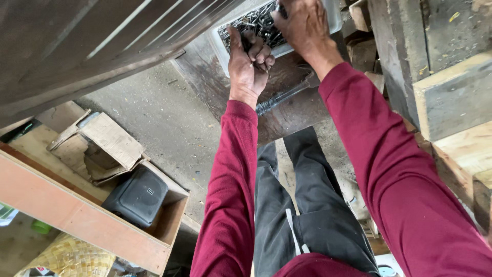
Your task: The person assembles a wooden pallet by placing planks onto a frame and securing them with nails. They pick up planks, position them on the frame, select nails from a container, and use a hammer to drive the nails into the wood.
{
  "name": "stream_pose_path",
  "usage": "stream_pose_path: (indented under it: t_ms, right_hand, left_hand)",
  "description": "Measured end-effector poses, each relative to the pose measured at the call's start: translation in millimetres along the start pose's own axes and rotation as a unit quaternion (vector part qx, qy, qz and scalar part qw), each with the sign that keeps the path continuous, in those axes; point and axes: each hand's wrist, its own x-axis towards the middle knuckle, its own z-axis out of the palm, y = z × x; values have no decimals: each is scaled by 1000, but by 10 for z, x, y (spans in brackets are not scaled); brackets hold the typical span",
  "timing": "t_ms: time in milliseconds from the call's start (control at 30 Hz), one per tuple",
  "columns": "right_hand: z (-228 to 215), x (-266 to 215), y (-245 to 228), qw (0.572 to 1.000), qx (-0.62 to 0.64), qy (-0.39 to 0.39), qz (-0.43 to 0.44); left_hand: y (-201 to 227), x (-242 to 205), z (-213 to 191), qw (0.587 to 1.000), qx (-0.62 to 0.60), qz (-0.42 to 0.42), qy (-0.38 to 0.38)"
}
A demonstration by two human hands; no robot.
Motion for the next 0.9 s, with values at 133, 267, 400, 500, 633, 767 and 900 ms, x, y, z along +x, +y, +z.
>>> stream_pose_path:
  t_ms: [133, 267, 400, 500, 633, 767, 900]
  right_hand:
    - [-11, -37, 43, 997, 56, -32, 40]
    - [-250, -185, 138, 985, 170, 22, 21]
    - [-699, -343, -16, 940, 328, -23, 90]
    - [-916, -378, -154, 886, 442, -78, 117]
    - [-985, -322, -318, 929, 331, -159, 52]
    - [-858, -126, -632, 974, 100, -34, -200]
    - [-1019, -135, -659, 925, 329, -160, 101]
  left_hand:
    - [-30, 97, -72, 999, -20, -27, 8]
    - [-42, 101, -146, 999, 25, -19, 18]
    - [-19, 169, -133, 999, -17, -37, 10]
    - [-19, 187, -113, 1000, -7, -24, 0]
    - [-30, 207, -51, 999, 32, -27, -3]
    - [8, 171, 50, 996, 61, -66, -22]
    - [28, 176, 3, 996, 51, -66, 9]
